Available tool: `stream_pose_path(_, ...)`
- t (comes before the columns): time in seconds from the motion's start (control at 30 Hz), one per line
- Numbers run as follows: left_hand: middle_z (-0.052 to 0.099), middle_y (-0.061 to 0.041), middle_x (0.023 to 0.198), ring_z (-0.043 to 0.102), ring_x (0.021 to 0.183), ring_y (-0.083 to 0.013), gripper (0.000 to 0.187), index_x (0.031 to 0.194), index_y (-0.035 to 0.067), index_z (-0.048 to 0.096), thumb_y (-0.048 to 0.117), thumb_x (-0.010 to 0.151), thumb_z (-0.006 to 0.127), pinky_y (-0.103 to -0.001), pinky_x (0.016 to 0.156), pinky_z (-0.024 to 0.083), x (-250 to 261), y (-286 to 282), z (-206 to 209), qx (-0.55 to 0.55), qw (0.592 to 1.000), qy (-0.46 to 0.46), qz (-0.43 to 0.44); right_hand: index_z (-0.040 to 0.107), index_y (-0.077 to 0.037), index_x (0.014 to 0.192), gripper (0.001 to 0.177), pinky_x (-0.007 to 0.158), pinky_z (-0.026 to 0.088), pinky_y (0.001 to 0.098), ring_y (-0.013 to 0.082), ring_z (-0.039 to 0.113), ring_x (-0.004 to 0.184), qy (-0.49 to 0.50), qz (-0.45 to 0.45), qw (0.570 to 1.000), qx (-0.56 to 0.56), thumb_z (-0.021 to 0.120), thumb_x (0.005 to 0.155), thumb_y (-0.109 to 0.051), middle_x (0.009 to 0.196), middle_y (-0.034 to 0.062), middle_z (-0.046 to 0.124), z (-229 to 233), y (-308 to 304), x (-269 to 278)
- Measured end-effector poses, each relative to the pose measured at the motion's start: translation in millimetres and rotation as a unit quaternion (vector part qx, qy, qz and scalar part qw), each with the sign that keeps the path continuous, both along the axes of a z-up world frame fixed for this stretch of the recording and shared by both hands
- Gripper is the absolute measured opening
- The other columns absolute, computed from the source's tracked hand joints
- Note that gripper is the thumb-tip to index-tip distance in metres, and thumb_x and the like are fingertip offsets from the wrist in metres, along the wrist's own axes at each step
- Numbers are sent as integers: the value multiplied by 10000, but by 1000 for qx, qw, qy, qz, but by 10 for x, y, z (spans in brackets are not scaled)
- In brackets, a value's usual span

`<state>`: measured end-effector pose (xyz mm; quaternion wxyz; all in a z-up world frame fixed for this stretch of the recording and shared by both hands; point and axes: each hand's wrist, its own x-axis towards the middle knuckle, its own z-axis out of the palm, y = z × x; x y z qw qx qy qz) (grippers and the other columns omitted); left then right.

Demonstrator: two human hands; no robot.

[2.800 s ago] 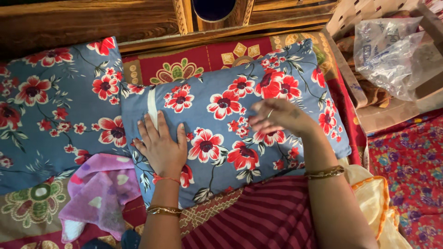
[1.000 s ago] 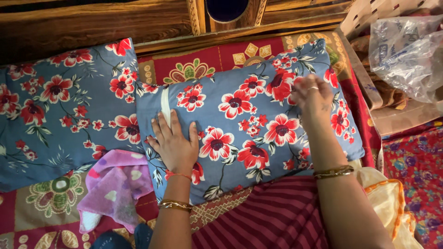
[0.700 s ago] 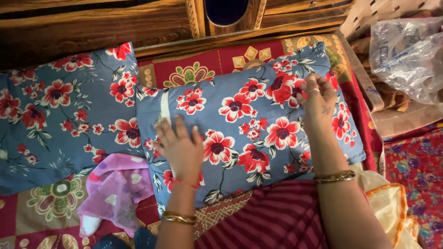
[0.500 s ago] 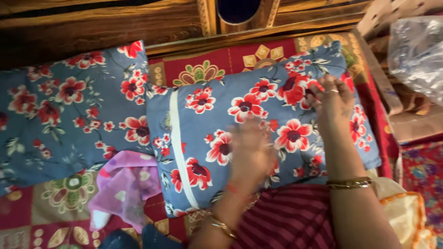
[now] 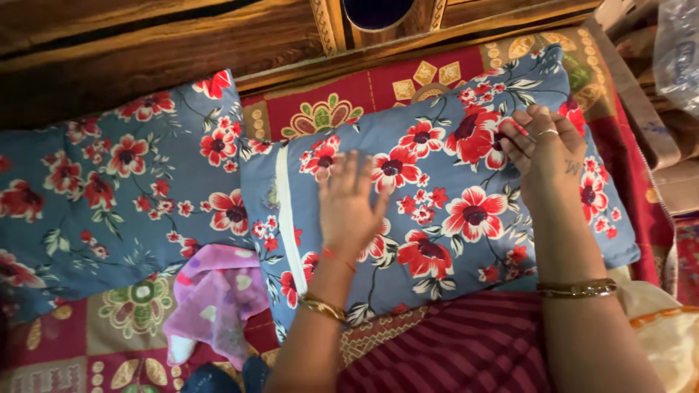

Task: The person repeatedly pats, presses, and adjusts a floral-patterned pillow on a bed to distribute the filling and smooth the surface. The hands work across the pillow's face and edges, occasionally lifting and turning it to reach different areas.

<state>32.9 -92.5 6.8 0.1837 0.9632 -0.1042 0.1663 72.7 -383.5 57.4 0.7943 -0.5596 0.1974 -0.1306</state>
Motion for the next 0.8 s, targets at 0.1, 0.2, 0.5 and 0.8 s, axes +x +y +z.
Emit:
stream_pose_path(0.1, 504, -154, 1523, 359, 1495, -339, 620, 1417, 120, 591, 554, 983, 500, -646, 1228, 158, 233, 296, 58, 32, 993, 68, 92, 590, -68, 1180, 232, 821, 598, 314, 197, 743, 999, 0, -6, 1000, 6, 608, 1047, -257, 1143, 71, 708, 25, -3, -6)
stream_pose_path(0.2, 415, -239, 1538, 268, 1460, -460, 654, 1403, 125, 577, 565, 923, 516, -767, 1104, 92, 410, 423, 149, 55, 960, 115, 248, 596, -60, 1161, 215, 795, 596, 313, 205, 747, 975, -6, -8, 1000, 7, 596, 1038, -236, 1128, 80, 708, 28, -15, -2)
stream_pose_path(0.5, 351, -196, 1601, 227, 1518, -428, 749, 1483, 101, 472, 622, 945, 467, -767, 1139, 84, 379, -995, 209, -9, 990, 133, 44, 595, -27, 1177, 225, 815, 616, 325, 212, 738, 964, -7, 0, 1000, -12, 610, 1050, -212, 1124, 112, 701, 21, 54, 28)
stream_pose_path(0.8, 369, -102, 1614, 266, 1544, -283, 829, 1538, 190, 441, 708, 890, 465, -656, 1223, 107, 420, -1061, 207, 9, 984, 87, -153, 607, -26, 1161, 211, 814, 602, 314, 207, 748, 966, 2, -8, 1000, 4, 599, 1047, -203, 1115, 109, 723, 15, -9, 28)
